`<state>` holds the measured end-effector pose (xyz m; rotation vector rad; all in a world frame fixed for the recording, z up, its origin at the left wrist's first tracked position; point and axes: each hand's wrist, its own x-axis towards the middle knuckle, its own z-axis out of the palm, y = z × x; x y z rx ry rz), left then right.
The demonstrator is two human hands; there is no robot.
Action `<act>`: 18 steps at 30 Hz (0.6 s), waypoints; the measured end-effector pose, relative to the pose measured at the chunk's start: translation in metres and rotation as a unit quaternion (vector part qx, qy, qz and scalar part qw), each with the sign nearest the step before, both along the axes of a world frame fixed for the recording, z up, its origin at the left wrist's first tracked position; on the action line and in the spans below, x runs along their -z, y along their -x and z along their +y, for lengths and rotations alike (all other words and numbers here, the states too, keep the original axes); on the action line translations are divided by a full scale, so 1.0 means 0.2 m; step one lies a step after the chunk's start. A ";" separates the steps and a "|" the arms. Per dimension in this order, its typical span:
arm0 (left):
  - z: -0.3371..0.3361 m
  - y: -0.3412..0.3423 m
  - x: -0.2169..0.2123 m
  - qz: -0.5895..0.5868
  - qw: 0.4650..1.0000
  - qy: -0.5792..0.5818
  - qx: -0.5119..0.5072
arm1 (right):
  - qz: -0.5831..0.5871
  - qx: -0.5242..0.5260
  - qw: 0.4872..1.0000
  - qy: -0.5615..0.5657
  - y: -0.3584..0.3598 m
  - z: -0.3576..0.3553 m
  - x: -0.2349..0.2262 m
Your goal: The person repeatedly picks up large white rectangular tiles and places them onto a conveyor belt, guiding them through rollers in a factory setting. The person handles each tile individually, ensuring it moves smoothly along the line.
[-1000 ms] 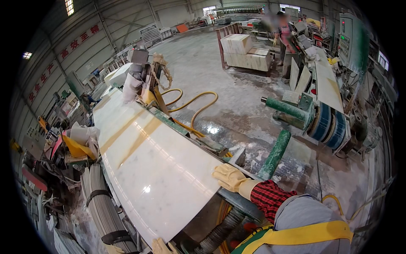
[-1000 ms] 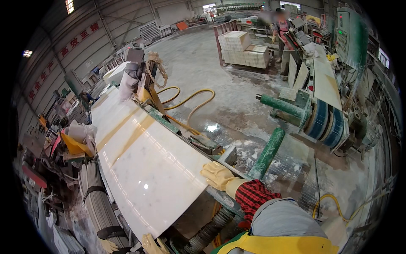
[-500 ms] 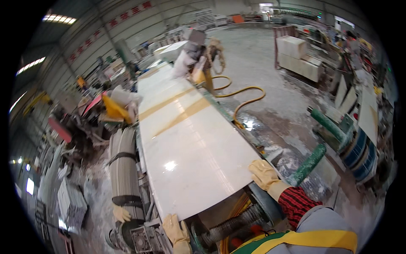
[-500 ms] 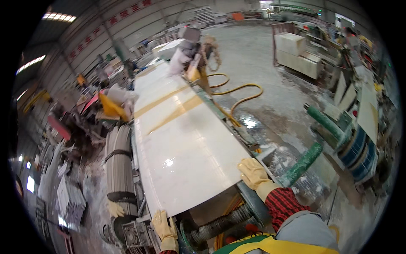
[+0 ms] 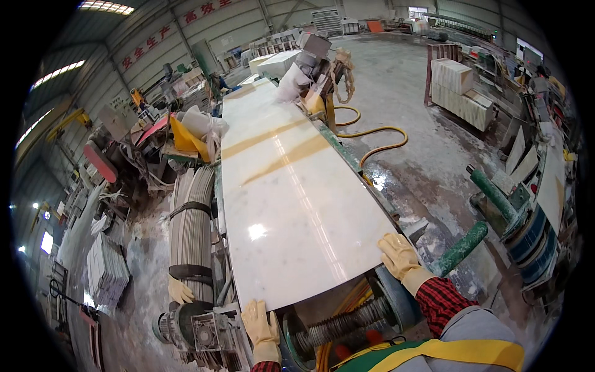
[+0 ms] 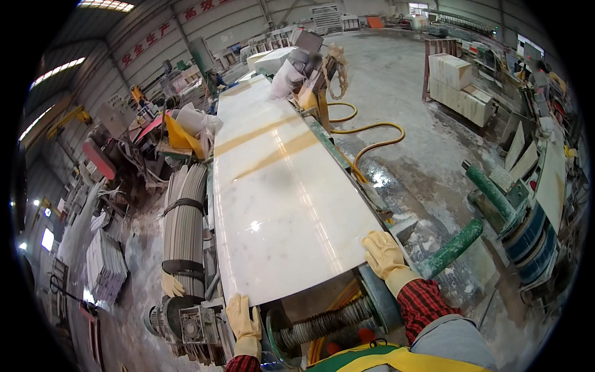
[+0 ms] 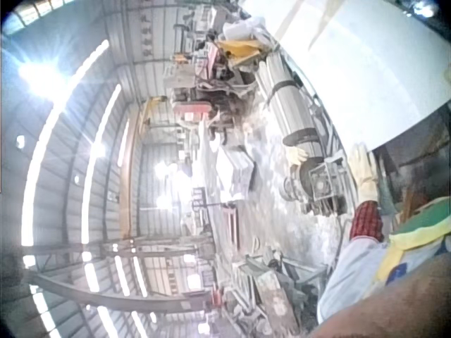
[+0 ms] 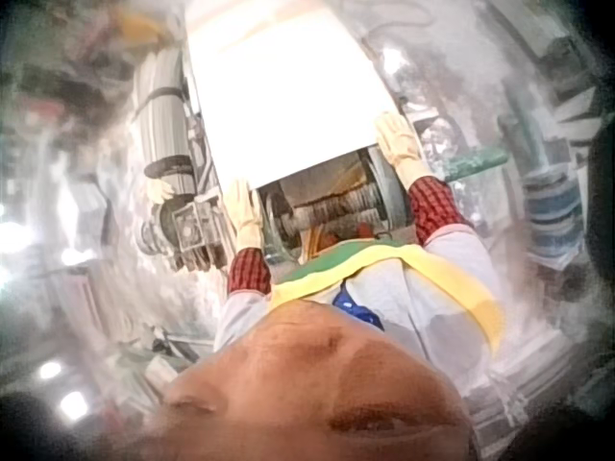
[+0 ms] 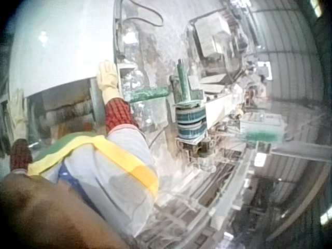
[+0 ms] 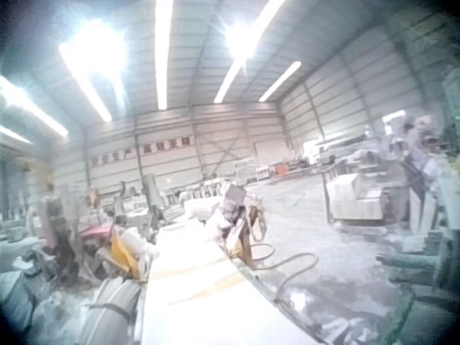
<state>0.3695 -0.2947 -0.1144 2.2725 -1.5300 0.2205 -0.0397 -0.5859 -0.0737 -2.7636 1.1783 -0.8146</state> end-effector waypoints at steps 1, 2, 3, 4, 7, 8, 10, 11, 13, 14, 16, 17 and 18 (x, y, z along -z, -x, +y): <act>0.00 0.00 0.00 -0.002 1.000 0.000 0.000 | -0.002 0.002 1.000 -0.001 0.00 0.00 0.00; 0.00 0.00 0.00 -0.002 1.000 0.002 0.001 | -0.004 0.002 1.000 0.001 0.00 0.01 -0.01; 0.01 0.00 0.00 -0.002 1.000 0.004 0.002 | -0.005 0.002 1.000 0.002 0.00 0.01 -0.01; 0.01 0.00 -0.01 -0.002 1.000 0.005 0.003 | -0.007 0.002 1.000 0.003 0.00 0.02 -0.02; 0.01 0.00 -0.02 0.007 1.000 0.006 0.001 | 0.017 0.015 1.000 0.015 -0.01 0.02 -0.02; 0.00 0.00 -0.02 0.004 1.000 0.007 0.000 | 0.015 0.013 1.000 0.010 -0.01 0.02 -0.02; 0.00 0.00 -0.01 0.000 1.000 0.008 -0.003 | 0.012 0.007 1.000 0.000 -0.01 0.02 -0.02; 0.01 0.01 -0.01 0.000 1.000 0.007 -0.004 | 0.013 0.008 1.000 0.003 -0.01 0.02 -0.02; 0.01 0.01 -0.01 0.000 1.000 0.006 -0.004 | 0.013 0.010 1.000 0.011 -0.01 0.02 -0.01; 0.01 0.00 -0.01 -0.001 1.000 0.007 -0.002 | 0.012 0.010 1.000 0.012 0.00 0.02 -0.01; 0.01 0.00 0.00 -0.003 1.000 0.009 0.001 | 0.008 0.007 1.000 0.014 0.00 0.01 0.00; 0.02 -0.01 0.00 0.000 1.000 0.007 -0.001 | 0.003 0.004 1.000 0.014 0.00 0.02 0.01; 0.02 -0.01 0.01 0.003 1.000 0.005 -0.003 | -0.001 0.002 1.000 0.015 0.00 0.02 0.00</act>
